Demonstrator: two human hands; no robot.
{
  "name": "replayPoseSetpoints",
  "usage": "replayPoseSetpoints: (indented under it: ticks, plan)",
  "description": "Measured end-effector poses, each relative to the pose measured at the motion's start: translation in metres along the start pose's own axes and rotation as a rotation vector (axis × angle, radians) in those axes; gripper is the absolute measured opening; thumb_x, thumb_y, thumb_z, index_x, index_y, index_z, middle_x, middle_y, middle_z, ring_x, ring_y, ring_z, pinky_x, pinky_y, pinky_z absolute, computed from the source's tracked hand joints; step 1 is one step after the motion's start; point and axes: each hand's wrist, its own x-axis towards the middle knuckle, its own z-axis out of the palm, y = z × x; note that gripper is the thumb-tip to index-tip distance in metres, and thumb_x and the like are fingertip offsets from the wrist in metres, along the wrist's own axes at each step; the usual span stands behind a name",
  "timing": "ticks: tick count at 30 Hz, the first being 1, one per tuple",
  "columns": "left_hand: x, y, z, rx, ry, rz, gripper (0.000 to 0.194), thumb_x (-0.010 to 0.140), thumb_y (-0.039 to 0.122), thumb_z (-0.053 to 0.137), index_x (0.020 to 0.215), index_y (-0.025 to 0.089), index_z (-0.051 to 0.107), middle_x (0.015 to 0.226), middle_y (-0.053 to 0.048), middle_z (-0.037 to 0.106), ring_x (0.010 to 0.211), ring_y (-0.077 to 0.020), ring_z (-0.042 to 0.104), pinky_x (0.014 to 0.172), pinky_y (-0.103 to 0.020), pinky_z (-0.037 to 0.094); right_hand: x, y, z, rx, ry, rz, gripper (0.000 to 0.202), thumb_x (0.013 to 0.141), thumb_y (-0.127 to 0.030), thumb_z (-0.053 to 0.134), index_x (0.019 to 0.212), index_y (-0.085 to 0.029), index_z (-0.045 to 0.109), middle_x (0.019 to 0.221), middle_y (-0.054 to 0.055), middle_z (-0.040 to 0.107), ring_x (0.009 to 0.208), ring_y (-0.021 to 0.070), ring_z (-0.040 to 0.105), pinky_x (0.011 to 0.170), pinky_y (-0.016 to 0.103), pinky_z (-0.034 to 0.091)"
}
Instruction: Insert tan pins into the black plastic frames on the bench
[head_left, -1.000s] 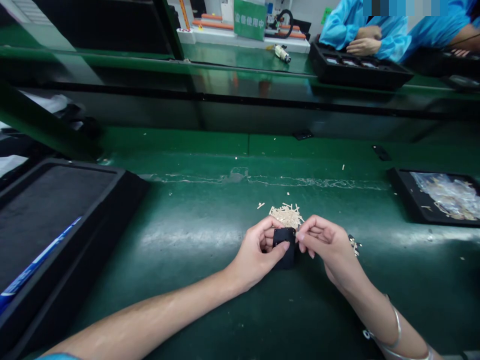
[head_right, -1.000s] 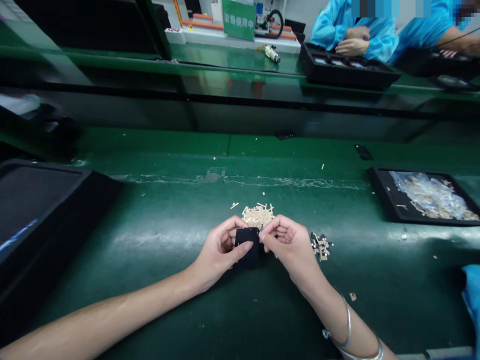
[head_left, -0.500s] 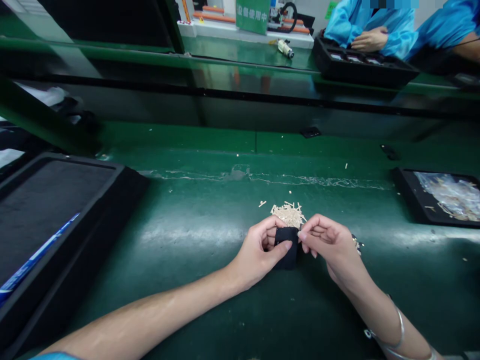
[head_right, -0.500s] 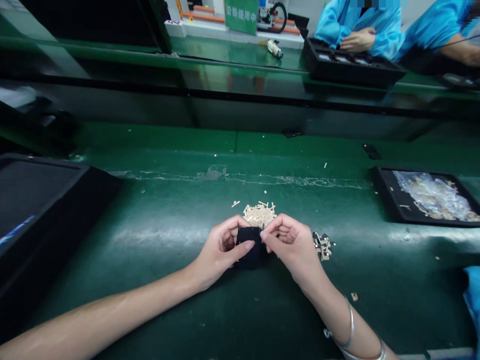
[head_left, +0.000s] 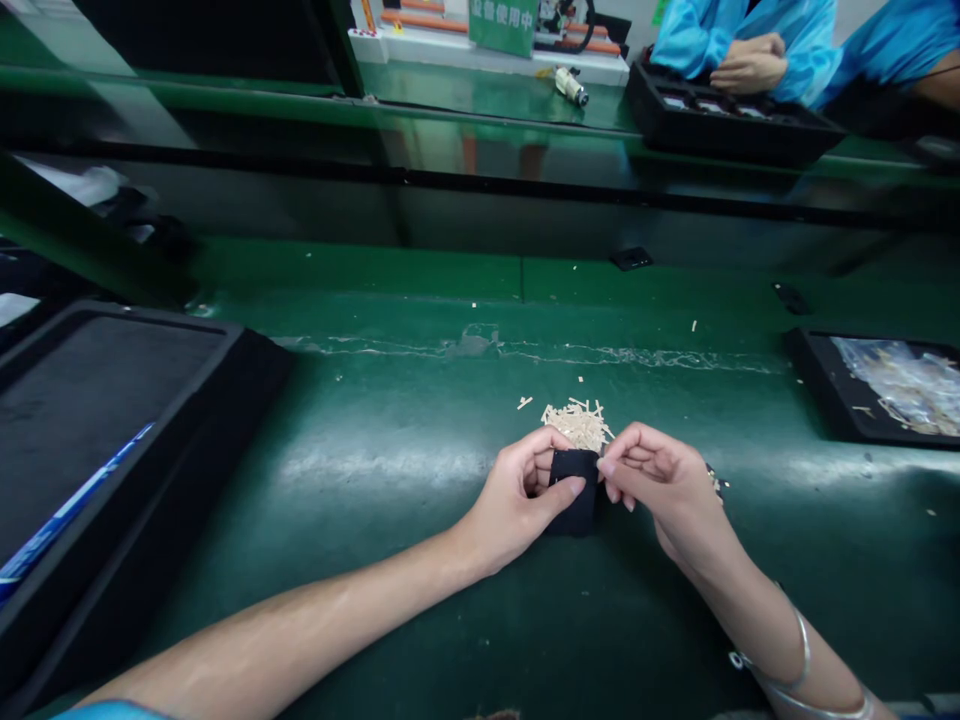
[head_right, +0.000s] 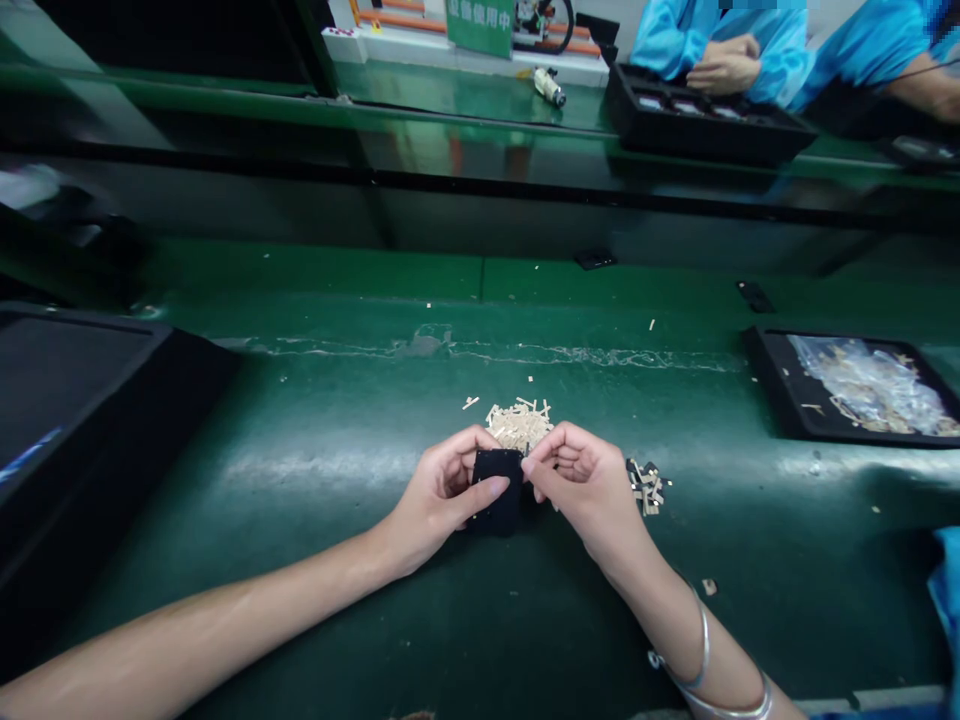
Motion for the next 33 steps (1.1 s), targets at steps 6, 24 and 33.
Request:
replayPoseSetpoints:
  ticks: [6, 24, 33]
  plan:
    - [0.0, -0.001, 0.0, -0.031, -0.007, -0.005, 0.014, 0.08, 0.023, 0.06, 0.082, 0.016, 0.047, 0.063, 0.005, 0.051, 0.048, -0.0033, 0.039, 0.044, -0.015, 0.029, 0.001, 0.002, -0.001, -0.001, 0.002, 0.004, 0.018, 0.07, -0.03, 0.069, 0.065, -0.018, 0.056, 0.05, -0.003, 0.053, 0.045, 0.0083, 0.047, 0.04, 0.02, 0.033]
    - [0.003, -0.001, -0.002, -0.067, 0.017, -0.039, 0.021, 0.075, 0.029, 0.066, 0.08, 0.016, 0.05, 0.061, 0.004, 0.053, 0.045, -0.0037, 0.04, 0.041, -0.015, 0.03, 0.004, -0.003, -0.007, 0.007, -0.056, 0.041, 0.019, 0.068, -0.031, 0.071, 0.067, -0.017, 0.058, 0.056, -0.001, 0.058, 0.046, 0.0084, 0.048, 0.04, 0.02, 0.034]
    - [0.003, -0.002, -0.003, -0.06, 0.005, -0.037, 0.022, 0.076, 0.029, 0.065, 0.082, 0.016, 0.05, 0.061, 0.004, 0.051, 0.044, -0.0035, 0.04, 0.037, -0.013, 0.029, 0.006, -0.007, -0.011, 0.0, -0.108, 0.032, 0.019, 0.071, -0.033, 0.069, 0.076, -0.018, 0.059, 0.06, -0.001, 0.059, 0.048, 0.0087, 0.048, 0.043, 0.02, 0.037]
